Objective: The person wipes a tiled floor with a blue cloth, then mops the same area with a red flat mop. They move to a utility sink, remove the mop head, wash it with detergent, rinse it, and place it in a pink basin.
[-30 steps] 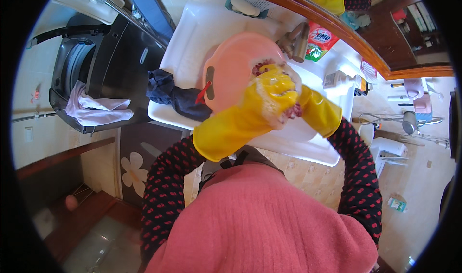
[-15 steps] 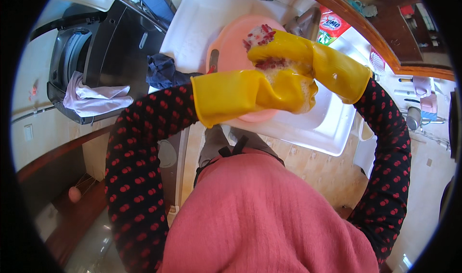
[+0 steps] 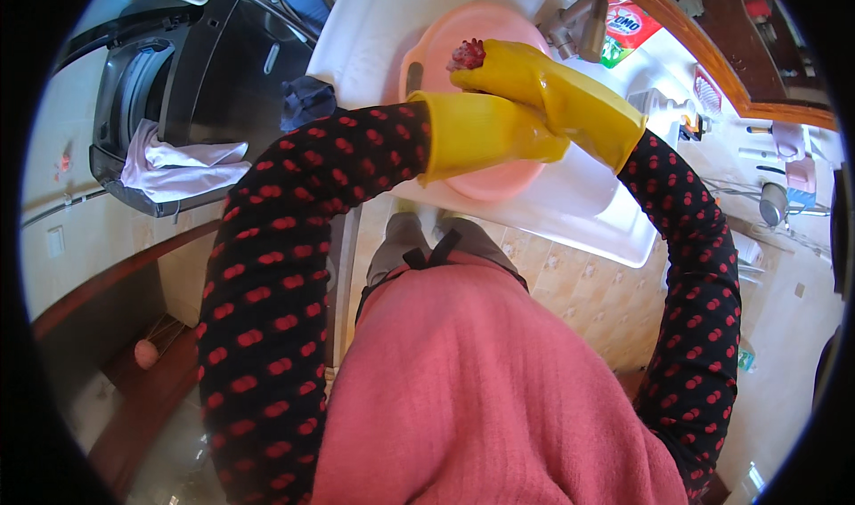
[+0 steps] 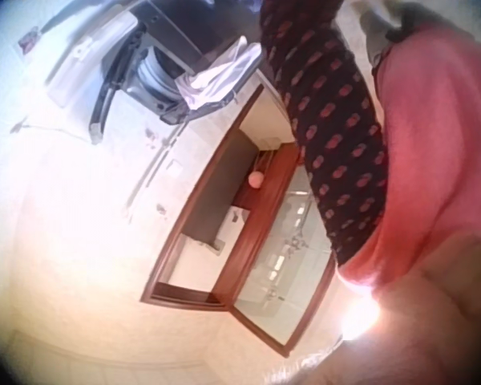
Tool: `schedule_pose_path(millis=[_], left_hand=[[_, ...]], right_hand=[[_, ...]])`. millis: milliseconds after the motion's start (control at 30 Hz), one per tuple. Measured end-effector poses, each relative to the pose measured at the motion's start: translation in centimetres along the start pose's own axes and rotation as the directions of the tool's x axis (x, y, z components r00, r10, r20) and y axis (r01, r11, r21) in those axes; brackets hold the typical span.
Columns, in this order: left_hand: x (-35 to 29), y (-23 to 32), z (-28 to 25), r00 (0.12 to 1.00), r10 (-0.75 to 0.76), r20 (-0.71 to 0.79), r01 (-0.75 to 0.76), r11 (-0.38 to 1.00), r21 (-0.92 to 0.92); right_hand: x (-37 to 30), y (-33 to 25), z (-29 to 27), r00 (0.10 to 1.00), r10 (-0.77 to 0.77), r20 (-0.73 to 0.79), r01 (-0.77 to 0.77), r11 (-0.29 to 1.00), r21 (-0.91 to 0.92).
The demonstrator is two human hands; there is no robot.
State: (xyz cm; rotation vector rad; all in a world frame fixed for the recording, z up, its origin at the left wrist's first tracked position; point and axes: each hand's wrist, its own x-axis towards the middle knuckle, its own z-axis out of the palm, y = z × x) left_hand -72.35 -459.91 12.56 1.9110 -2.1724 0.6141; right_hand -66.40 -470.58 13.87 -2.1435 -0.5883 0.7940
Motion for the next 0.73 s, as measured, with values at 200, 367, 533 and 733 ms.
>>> schedule_pose_path(millis=[200, 367, 533, 733], left_hand=[[-0.7, 0.7, 0.0, 1.0, -0.015, 0.011, 0.014, 0.999, 0.043], [-0.6, 2.5, -4.7, 0.958, -0.122, -0.259, 0.15, 0.984, 0.092], [-5.5, 0.2, -9.5, 0.609, -0.725, -0.323, 0.662, 0.688, -0.297], [-10.2, -3.9, -7.2, -0.055, -0.895, 0.443, 0.927, -0.211, -0.311]], right_hand=[[-4.0, -3.3, 0.8, 0.989, -0.104, -0.1, 0.089, 0.985, -0.146], [-9.5, -0.3, 0.5, 0.885, 0.362, -0.293, 0.168, 0.339, 0.926], [-16.3, 6.6, 2.3, 0.586, 0.293, -0.755, 0.534, 0.562, 0.632], [-23.7, 13.5, 4.0, 0.529, 0.031, -0.848, 0.751, 0.449, 0.485]])
